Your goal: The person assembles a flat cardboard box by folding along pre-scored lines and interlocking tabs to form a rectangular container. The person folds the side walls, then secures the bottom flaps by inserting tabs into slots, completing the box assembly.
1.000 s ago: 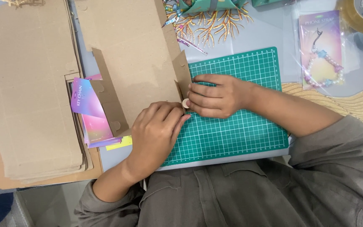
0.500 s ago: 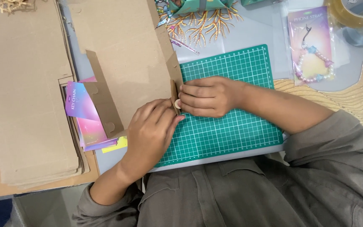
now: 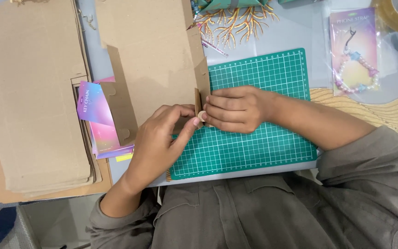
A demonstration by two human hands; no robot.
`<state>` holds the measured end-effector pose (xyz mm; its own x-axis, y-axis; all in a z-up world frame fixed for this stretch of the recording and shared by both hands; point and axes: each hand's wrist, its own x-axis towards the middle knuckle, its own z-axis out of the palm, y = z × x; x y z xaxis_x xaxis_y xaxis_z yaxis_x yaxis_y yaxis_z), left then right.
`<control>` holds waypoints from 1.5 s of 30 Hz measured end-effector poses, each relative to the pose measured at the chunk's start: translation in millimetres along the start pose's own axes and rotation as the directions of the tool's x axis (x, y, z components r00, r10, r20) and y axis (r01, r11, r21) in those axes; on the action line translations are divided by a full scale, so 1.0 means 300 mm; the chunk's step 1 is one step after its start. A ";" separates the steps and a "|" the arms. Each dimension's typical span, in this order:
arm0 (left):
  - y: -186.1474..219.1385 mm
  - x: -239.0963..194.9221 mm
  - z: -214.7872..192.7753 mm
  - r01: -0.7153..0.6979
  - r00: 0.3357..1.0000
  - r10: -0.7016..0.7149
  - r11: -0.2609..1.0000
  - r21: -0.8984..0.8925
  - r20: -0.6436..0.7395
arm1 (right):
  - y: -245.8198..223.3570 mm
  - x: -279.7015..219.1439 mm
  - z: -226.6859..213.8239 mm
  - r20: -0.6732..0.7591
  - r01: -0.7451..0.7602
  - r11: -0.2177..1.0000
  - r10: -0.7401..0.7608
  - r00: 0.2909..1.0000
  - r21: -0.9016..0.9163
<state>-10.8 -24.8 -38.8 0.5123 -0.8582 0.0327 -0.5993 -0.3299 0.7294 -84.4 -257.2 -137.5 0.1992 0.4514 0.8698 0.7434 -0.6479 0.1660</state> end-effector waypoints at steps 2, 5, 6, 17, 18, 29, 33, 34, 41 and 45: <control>-0.003 0.002 0.003 -0.011 1.000 0.011 1.000 0.012 0.004 | -0.001 0.003 -0.001 -0.001 -0.001 1.000 0.001 1.000 0.003; -0.002 0.004 0.005 -0.026 1.000 0.026 1.000 0.015 0.011 | -0.003 0.000 0.003 -0.006 0.000 1.000 0.000 1.000 -0.002; 0.000 0.005 0.005 -0.029 0.999 0.029 1.000 0.005 0.013 | -0.004 -0.003 0.005 -0.010 0.003 1.000 -0.003 1.000 -0.009; -0.016 0.000 0.017 0.004 1.000 -0.004 0.997 -0.083 -0.006 | 0.009 0.024 0.009 -0.048 0.082 0.991 -0.087 0.995 -0.104; -0.018 0.000 0.016 0.001 1.000 -0.001 0.997 -0.083 0.001 | 0.007 0.022 0.009 -0.044 0.072 0.992 -0.077 0.996 -0.105; 0.003 -0.003 -0.021 -0.044 0.989 0.064 0.989 -0.139 0.137 | -0.018 0.010 -0.004 -0.013 -0.008 0.998 0.007 1.000 -0.069; 0.008 -0.008 -0.027 -0.109 0.971 0.130 0.988 -0.111 0.200 | -0.020 0.014 -0.010 0.010 0.046 0.993 -0.045 0.999 -0.110; 0.010 -0.014 -0.024 -0.109 0.972 0.130 0.988 -0.113 0.197 | -0.021 0.008 -0.006 0.012 0.047 0.993 -0.046 0.999 -0.108; -0.004 -0.033 0.004 -0.043 0.985 0.052 0.997 -0.062 0.163 | 0.015 0.035 -0.014 0.024 0.009 1.000 -0.008 1.000 -0.010; -0.005 -0.040 0.015 -0.036 0.995 0.035 0.999 0.006 0.091 | 0.010 -0.007 -0.014 -0.008 -0.116 0.985 0.118 0.993 0.124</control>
<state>-19.0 -15.8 -43.3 0.4331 -0.9013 -0.0038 -0.6211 -0.3015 0.7234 -85.3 -262.7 -136.8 0.2808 0.3669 0.8869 0.7884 -0.6151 0.0048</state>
